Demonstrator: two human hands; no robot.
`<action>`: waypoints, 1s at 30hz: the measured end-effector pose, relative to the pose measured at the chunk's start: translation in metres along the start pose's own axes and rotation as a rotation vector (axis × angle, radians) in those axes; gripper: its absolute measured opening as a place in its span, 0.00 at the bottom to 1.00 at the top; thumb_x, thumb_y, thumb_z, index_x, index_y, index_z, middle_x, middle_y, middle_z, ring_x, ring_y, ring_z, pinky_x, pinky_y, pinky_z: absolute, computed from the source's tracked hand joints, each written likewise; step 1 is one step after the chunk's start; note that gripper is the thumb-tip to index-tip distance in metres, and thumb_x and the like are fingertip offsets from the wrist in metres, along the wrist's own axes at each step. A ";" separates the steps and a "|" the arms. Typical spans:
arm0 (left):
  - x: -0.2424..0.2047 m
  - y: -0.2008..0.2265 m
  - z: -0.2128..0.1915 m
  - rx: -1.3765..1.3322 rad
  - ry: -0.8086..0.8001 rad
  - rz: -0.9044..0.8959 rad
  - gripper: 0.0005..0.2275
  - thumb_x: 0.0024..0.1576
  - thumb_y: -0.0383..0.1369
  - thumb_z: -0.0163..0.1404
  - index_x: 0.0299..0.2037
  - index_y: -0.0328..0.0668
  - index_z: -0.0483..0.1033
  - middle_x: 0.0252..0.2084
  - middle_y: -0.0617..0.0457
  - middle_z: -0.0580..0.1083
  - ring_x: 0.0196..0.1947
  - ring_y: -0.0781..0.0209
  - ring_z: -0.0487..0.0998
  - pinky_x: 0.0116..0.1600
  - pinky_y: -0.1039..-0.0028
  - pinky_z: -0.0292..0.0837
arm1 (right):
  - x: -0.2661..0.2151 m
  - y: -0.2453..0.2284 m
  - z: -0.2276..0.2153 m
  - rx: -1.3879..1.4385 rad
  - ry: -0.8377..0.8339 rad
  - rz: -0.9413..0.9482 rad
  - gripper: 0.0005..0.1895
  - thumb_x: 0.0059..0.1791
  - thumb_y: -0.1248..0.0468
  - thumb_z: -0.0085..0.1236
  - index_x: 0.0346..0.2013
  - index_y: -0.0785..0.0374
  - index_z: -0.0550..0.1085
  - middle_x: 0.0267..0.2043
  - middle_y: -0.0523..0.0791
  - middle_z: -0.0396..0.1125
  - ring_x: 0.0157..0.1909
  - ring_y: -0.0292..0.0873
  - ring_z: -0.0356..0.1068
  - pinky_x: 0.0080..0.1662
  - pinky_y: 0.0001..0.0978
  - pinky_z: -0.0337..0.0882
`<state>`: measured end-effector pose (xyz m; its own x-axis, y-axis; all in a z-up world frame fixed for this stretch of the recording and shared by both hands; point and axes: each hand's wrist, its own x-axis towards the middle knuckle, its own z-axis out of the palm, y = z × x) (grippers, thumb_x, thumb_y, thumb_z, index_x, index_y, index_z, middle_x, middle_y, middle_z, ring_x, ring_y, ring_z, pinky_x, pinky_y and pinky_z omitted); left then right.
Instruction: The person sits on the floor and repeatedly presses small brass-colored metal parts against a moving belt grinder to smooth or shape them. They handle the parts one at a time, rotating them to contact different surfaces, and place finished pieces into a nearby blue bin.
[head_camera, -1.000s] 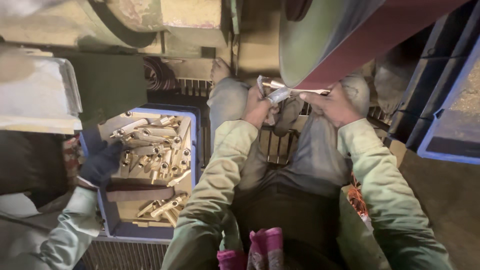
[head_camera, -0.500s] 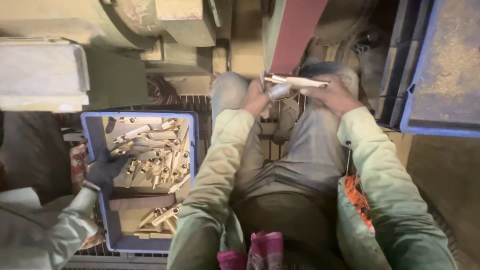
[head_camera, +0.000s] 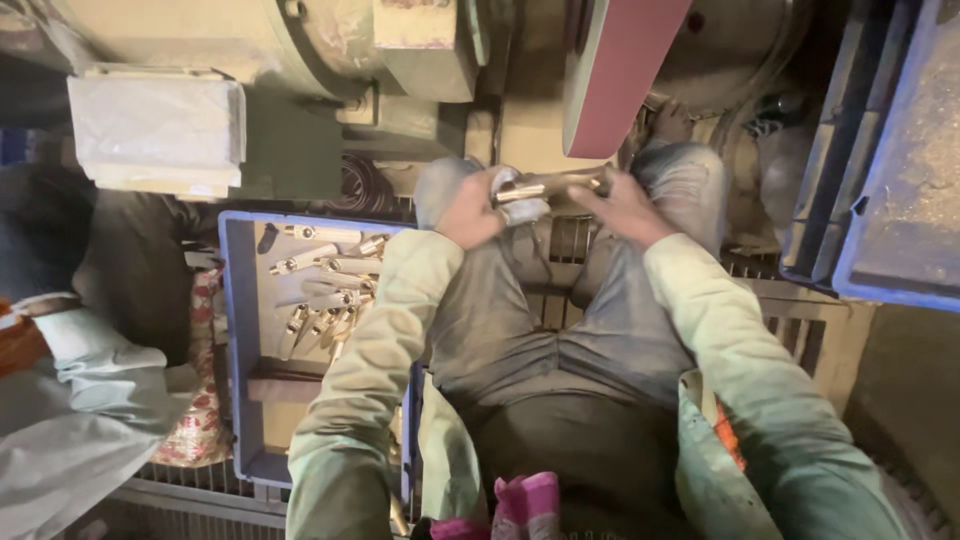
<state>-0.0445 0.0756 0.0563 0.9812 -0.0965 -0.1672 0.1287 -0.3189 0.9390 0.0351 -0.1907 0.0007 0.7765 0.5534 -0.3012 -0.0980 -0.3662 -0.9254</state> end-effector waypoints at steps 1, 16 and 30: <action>0.005 -0.005 -0.002 0.011 0.033 0.063 0.17 0.49 0.27 0.58 0.49 0.31 0.74 0.39 0.46 0.76 0.41 0.61 0.76 0.51 0.69 0.73 | 0.007 0.002 0.006 0.103 -0.003 0.055 0.20 0.53 0.55 0.63 0.55 0.64 0.76 0.47 0.42 0.73 0.43 0.32 0.70 0.43 0.26 0.71; 0.033 0.002 0.021 -0.118 0.041 -0.063 0.21 0.43 0.19 0.48 0.50 0.29 0.73 0.39 0.42 0.77 0.41 0.49 0.78 0.48 0.67 0.74 | 0.022 -0.002 0.002 0.305 0.109 0.249 0.16 0.51 0.61 0.63 0.51 0.66 0.78 0.47 0.45 0.75 0.46 0.38 0.72 0.43 0.31 0.71; 0.041 0.005 0.027 -0.116 0.003 -0.167 0.21 0.43 0.17 0.47 0.50 0.29 0.73 0.36 0.42 0.76 0.35 0.53 0.78 0.39 0.68 0.75 | 0.018 0.001 -0.004 0.354 0.130 0.241 0.15 0.51 0.61 0.63 0.50 0.65 0.78 0.48 0.43 0.75 0.50 0.36 0.71 0.52 0.31 0.70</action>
<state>-0.0070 0.0448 0.0462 0.9453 -0.0489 -0.3226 0.3049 -0.2193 0.9268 0.0517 -0.1841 -0.0049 0.7747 0.3767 -0.5078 -0.4753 -0.1826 -0.8606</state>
